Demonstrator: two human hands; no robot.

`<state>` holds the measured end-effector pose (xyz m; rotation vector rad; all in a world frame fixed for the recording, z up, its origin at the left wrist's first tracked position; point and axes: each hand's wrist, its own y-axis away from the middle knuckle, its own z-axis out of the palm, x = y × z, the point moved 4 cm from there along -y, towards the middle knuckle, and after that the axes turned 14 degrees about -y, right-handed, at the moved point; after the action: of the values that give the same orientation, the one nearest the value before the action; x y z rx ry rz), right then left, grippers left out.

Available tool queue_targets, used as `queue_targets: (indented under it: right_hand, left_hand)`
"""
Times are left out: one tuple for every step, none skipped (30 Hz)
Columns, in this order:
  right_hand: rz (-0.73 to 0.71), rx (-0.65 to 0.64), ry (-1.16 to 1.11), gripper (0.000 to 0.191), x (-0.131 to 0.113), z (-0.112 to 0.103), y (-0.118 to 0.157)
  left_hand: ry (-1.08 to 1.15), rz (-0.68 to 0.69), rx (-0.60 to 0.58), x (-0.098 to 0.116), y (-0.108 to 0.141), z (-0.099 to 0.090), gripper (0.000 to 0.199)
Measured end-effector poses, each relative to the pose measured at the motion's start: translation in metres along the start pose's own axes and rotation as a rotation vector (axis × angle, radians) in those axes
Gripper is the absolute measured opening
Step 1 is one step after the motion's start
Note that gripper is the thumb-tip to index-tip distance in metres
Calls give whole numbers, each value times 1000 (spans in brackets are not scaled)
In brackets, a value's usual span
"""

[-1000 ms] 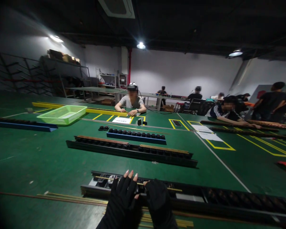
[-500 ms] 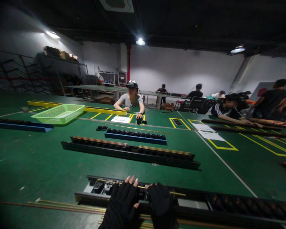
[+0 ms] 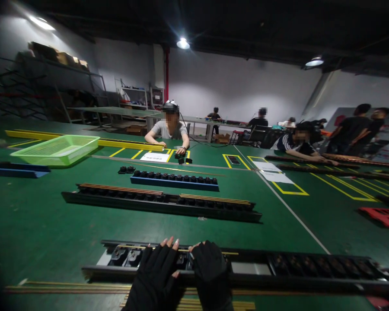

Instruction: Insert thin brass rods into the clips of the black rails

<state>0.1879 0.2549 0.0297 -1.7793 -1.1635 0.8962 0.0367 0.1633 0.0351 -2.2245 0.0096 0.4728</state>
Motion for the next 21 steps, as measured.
queue_targets:
  right_hand:
    - [23, 12, -20, 27, 0, -1, -1]
    - [49, 26, -46, 27, 0, -4, -2]
    - [81, 37, -73, 28, 1, -7, -3]
    - [112, 47, -96, 29, 3, -11, -2]
    - [156, 62, -108, 30, 7, -15, -1]
    - [207, 92, -110, 30, 11, -21, 2]
    - [258, 132, -107, 29, 16, -27, 5]
    - [308, 182, -107, 27, 22, -33, 9]
    - [360, 228, -110, 25, 27, -39, 14]
    - [414, 268, -118, 24, 33, -44, 19]
    - [472, 301, -127, 23, 39, -48, 23]
    - [529, 327, -137, 23, 45, -51, 27]
    - [585, 351, -148, 25, 50, -54, 30]
    - [640, 377, -159, 27, 55, -57, 33]
    - [686, 410, -171, 29, 59, -59, 34]
    - [726, 445, -185, 32, 62, -62, 35]
    - [761, 478, -198, 34, 64, -64, 34]
    - [791, 509, -212, 36, 67, -67, 34]
    - [814, 539, -225, 38, 68, -68, 33]
    - [832, 558, -238, 39, 70, -69, 32]
    - [845, 564, -251, 39, 71, -69, 31]
  left_hand:
    - [1, -1, 5, 0, -1, -1, 47]
    - [7, -6, 7, -1, -3, -2, 47]
    - [14, -9, 6, -1, -4, -4, 47]
    - [21, -8, 3, -1, -5, -5, 47]
    - [27, -6, -3, -1, -5, -6, 47]
    - [31, -4, -8, -1, -5, -6, 48]
    - [35, -5, -14, -1, -5, -6, 49]
    - [39, -7, -17, -1, -4, -5, 50]
    - [45, -11, -18, -1, -3, -4, 51]
    - [53, -18, -21, -1, -2, -3, 52]
    - [62, -25, -20, -1, -1, -1, 53]
    - [70, -34, -15, -1, 0, 0, 54]
    - [77, -43, -15, -1, 1, 2, 55]
    - [84, -53, -18, -1, 2, 3, 55]
    - [89, -64, -23, 0, 2, 4, 55]
    - [91, -72, -27, 0, 2, 4, 55]
    - [92, -75, -28, 1, 1, 4, 54]
    - [90, -77, -28, 1, 1, 4, 53]
    - [86, -79, -27, 2, 0, 3, 52]
    - [82, -81, -20, 2, 0, 2, 50]
    - [79, -84, -17, 3, -1, 1, 49]
